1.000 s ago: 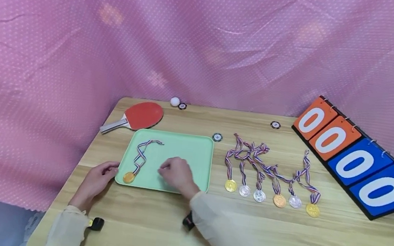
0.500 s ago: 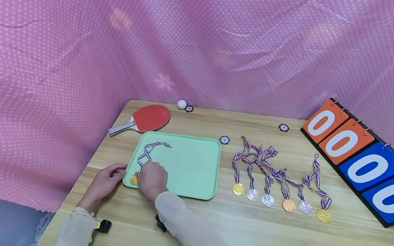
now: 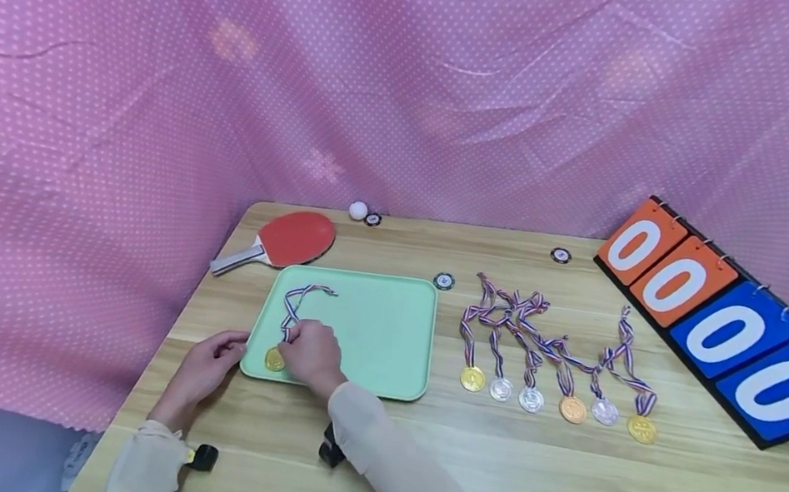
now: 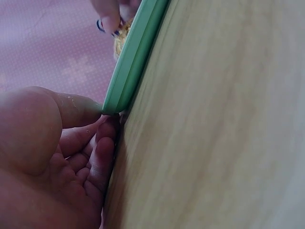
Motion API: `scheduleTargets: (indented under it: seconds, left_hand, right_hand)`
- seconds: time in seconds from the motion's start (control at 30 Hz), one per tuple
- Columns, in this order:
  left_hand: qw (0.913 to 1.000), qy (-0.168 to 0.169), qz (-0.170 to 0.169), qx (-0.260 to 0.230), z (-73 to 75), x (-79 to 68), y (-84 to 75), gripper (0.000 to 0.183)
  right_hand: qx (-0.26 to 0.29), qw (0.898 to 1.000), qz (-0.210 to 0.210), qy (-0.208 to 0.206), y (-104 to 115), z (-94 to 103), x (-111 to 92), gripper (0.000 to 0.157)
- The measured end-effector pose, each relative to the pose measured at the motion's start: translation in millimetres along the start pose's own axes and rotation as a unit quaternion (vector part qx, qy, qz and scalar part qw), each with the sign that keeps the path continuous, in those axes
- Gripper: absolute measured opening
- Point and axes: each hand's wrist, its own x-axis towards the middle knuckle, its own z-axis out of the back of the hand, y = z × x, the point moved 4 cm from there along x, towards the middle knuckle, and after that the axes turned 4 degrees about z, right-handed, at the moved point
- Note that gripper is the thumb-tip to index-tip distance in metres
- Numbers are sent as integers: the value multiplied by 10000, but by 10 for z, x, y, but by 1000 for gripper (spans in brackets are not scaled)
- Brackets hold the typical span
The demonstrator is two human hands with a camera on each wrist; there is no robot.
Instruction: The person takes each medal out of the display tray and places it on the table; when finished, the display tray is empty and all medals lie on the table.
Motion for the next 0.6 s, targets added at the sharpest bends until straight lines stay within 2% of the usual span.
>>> scheduleTargets:
  seconds: [0.13, 0.23, 0.43, 0.6]
  left_hand:
    - [10000, 33, -14, 15, -7, -4, 1, 36]
    - [9999, 48, -80, 59, -12, 2, -1, 36]
    - [9998, 122, 21, 133, -7, -1, -22, 38]
    - [9996, 225, 5, 186, 3, -1, -30, 41]
  right_hand:
    - [887, 9957, -244, 133, -67, 79, -24, 4]
    - [1442, 9883, -361, 334, -68, 169, -65, 6]
    - [1746, 9795, -534, 853, -23, 519, -237, 11]
    - [1843, 9742, -691, 1104, -22, 1030, -391, 16]
